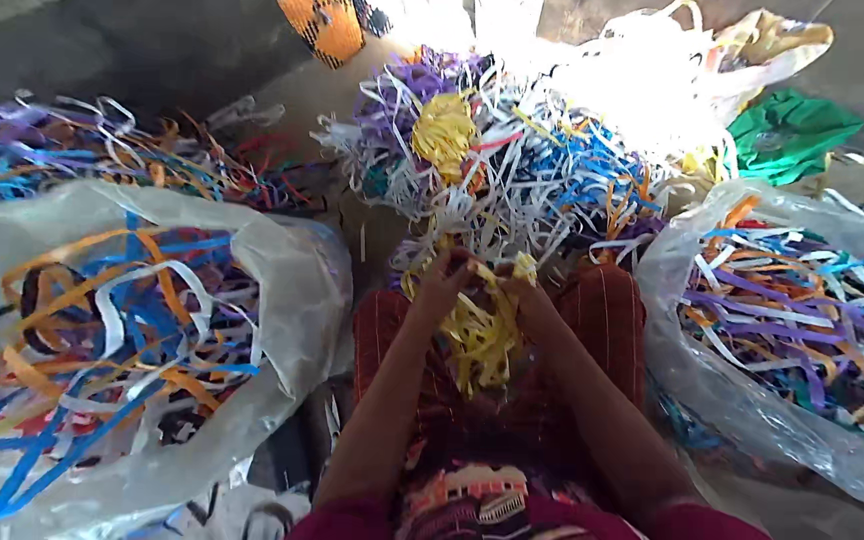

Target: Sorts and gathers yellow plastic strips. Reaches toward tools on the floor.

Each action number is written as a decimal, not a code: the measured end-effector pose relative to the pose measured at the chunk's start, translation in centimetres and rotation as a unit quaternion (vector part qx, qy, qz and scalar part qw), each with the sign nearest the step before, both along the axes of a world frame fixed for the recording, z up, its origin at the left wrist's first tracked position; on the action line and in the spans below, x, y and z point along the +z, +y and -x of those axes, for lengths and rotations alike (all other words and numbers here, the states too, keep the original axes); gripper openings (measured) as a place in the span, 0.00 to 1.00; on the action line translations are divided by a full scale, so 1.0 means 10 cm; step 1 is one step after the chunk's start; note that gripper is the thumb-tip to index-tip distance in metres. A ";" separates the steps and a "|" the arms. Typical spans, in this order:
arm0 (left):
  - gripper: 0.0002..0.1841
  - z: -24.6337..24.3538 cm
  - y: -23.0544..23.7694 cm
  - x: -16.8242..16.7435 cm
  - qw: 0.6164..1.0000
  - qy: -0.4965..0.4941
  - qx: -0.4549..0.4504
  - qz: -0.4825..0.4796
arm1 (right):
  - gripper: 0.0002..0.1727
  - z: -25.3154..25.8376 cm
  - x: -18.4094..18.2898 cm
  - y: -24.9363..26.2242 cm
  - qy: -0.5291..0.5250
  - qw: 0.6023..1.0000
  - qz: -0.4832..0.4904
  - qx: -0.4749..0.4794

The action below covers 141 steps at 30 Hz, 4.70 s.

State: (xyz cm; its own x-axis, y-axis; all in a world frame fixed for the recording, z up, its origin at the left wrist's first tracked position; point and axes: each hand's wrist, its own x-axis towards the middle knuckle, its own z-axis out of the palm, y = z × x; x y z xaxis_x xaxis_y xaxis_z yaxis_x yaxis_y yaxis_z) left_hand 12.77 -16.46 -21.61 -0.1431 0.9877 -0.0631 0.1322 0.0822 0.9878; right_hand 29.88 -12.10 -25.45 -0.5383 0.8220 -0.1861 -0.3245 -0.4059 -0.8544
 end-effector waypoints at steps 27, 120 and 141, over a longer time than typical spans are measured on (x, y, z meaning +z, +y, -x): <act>0.07 0.34 0.17 0.41 0.939 -0.173 0.239 -0.175 | 0.24 0.05 -0.09 0.07 -0.277 0.957 -0.044 -0.069; 0.15 -0.14 0.16 -0.39 0.949 0.250 -0.075 -0.178 | 0.15 -0.27 0.17 0.22 -0.254 0.951 -0.170 0.047; 0.27 -0.09 0.22 -0.36 0.922 0.354 -0.160 -0.006 | 0.16 -0.11 0.01 0.22 -0.347 0.900 -0.251 0.077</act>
